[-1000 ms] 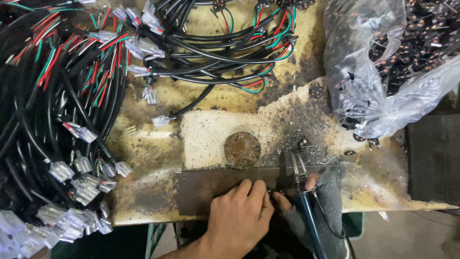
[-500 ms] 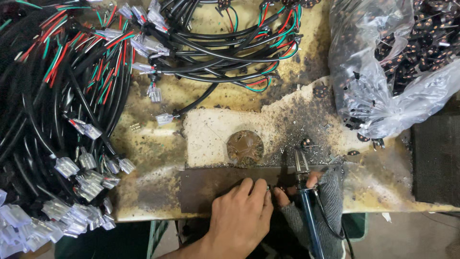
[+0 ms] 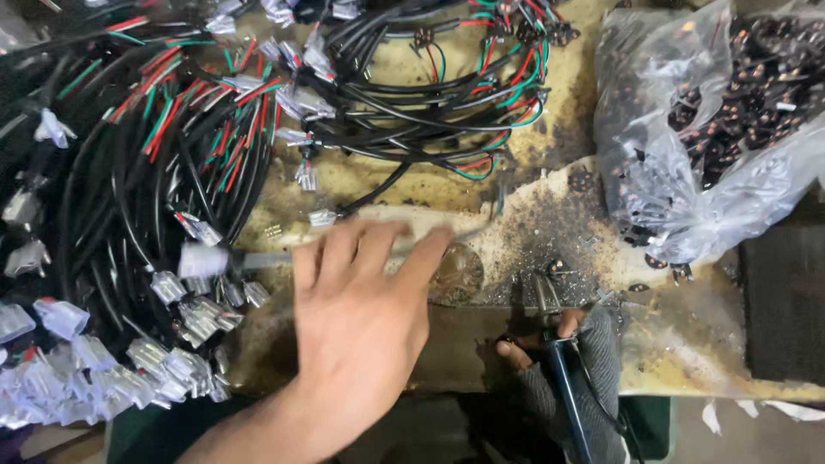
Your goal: The person solders red and green wires to small electrical connectors at a workbench using a soldering iron, holding each connector with a gloved hand while applying the iron to the wire joint, then sets finished connectors aside and picks up the next wire.
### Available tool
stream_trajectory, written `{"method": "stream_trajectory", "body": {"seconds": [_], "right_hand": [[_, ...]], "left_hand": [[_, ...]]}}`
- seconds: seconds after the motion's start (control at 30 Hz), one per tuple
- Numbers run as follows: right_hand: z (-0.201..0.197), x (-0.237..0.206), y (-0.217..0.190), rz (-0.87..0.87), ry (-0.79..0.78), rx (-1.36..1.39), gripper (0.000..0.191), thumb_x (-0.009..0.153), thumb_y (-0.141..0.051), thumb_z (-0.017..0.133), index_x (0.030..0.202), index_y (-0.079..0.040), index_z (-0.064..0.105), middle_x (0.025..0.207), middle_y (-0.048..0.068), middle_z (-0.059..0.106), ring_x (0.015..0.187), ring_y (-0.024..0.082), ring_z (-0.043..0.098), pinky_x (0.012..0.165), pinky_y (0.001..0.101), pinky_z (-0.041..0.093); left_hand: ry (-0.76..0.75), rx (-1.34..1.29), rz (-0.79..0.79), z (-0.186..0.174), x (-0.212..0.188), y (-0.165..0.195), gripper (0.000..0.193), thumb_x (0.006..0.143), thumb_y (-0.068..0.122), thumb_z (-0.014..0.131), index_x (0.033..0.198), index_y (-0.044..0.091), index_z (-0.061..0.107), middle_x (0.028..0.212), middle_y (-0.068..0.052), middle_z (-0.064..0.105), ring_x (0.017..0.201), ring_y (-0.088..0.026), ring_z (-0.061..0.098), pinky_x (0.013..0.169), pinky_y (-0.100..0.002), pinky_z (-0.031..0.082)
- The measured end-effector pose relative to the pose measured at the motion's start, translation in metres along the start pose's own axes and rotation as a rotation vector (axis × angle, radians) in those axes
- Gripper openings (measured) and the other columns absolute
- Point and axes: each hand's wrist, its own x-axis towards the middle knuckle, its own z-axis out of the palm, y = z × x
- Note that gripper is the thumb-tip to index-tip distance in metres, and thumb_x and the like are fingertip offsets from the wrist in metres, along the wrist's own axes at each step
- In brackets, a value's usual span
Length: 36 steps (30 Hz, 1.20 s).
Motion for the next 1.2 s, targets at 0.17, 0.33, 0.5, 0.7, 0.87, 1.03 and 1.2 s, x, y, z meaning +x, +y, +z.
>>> {"method": "stream_trajectory", "body": {"seconds": [0.17, 0.33, 0.5, 0.7, 0.87, 1.03, 1.2], "right_hand": [[0.002, 0.0, 0.004, -0.182, 0.054, -0.239, 0.066, 0.064, -0.01, 0.092, 0.105, -0.01, 0.041, 0.077, 0.008, 0.067, 0.067, 0.015, 0.065, 0.062, 0.0288, 0.053], [0.001, -0.001, 0.006, -0.138, 0.009, -0.137, 0.061, 0.068, -0.009, 0.089, 0.106, -0.01, 0.042, 0.079, 0.01, 0.068, 0.065, 0.015, 0.065, 0.06, 0.029, 0.053], [-0.001, 0.001, 0.007, -0.132, -0.012, -0.084, 0.056, 0.073, -0.009, 0.086, 0.108, -0.01, 0.043, 0.082, 0.013, 0.07, 0.063, 0.016, 0.065, 0.058, 0.0292, 0.053], [-0.009, -0.001, 0.023, -0.132, -0.027, 0.004, 0.05, 0.079, -0.009, 0.083, 0.11, -0.009, 0.044, 0.084, 0.016, 0.072, 0.061, 0.017, 0.066, 0.056, 0.0294, 0.053], [-0.015, 0.001, 0.026, -0.004, -0.066, 0.379, 0.046, 0.083, -0.008, 0.08, 0.112, -0.009, 0.044, 0.086, 0.018, 0.074, 0.059, 0.017, 0.066, 0.054, 0.0296, 0.053], [-0.024, -0.002, 0.015, -0.094, 0.042, 0.686, 0.046, 0.09, -0.006, 0.079, 0.115, -0.011, 0.041, 0.097, 0.024, 0.076, 0.069, 0.02, 0.068, 0.062, 0.0307, 0.055], [-0.015, -0.005, 0.034, 0.151, -0.157, 0.706, 0.05, 0.084, 0.001, 0.079, 0.113, -0.011, 0.04, 0.094, 0.028, 0.071, 0.085, 0.029, 0.074, 0.074, 0.0371, 0.062]], "left_hand": [[0.077, 0.572, -0.308, 0.019, 0.01, -0.037, 0.056, 0.08, 0.022, 0.074, 0.134, 0.009, 0.065, 0.111, -0.012, 0.069, 0.096, -0.03, 0.069, 0.074, -0.043, 0.052], [-0.136, 0.809, -0.507, 0.029, -0.04, -0.095, 0.022, 0.089, 0.024, 0.078, 0.1, 0.012, 0.062, 0.097, -0.004, 0.067, 0.077, -0.022, 0.072, 0.058, -0.035, 0.057], [-0.112, 0.815, -0.541, 0.045, -0.039, -0.103, 0.036, 0.081, 0.023, 0.078, 0.109, 0.007, 0.063, 0.089, -0.004, 0.067, 0.068, -0.021, 0.073, 0.051, -0.035, 0.057], [0.067, 0.783, -0.469, -0.018, -0.036, -0.071, 0.022, 0.083, 0.011, 0.073, 0.105, 0.015, 0.072, 0.085, -0.004, 0.072, 0.067, -0.022, 0.071, 0.054, -0.034, 0.057], [0.025, -0.026, -0.434, -0.024, -0.075, -0.025, 0.027, 0.094, 0.006, 0.063, 0.12, 0.002, 0.07, 0.086, -0.012, 0.07, 0.067, -0.021, 0.07, 0.062, -0.033, 0.055], [-0.699, -0.747, -0.089, 0.071, -0.115, 0.013, 0.03, 0.088, 0.026, 0.078, 0.114, 0.012, 0.076, 0.085, -0.015, 0.075, 0.075, -0.038, 0.074, 0.068, -0.049, 0.058], [-0.657, -0.919, -0.285, 0.088, -0.123, 0.021, 0.026, 0.093, 0.033, 0.076, 0.103, 0.009, 0.075, 0.086, -0.014, 0.075, 0.078, -0.038, 0.074, 0.065, -0.046, 0.057]]}}
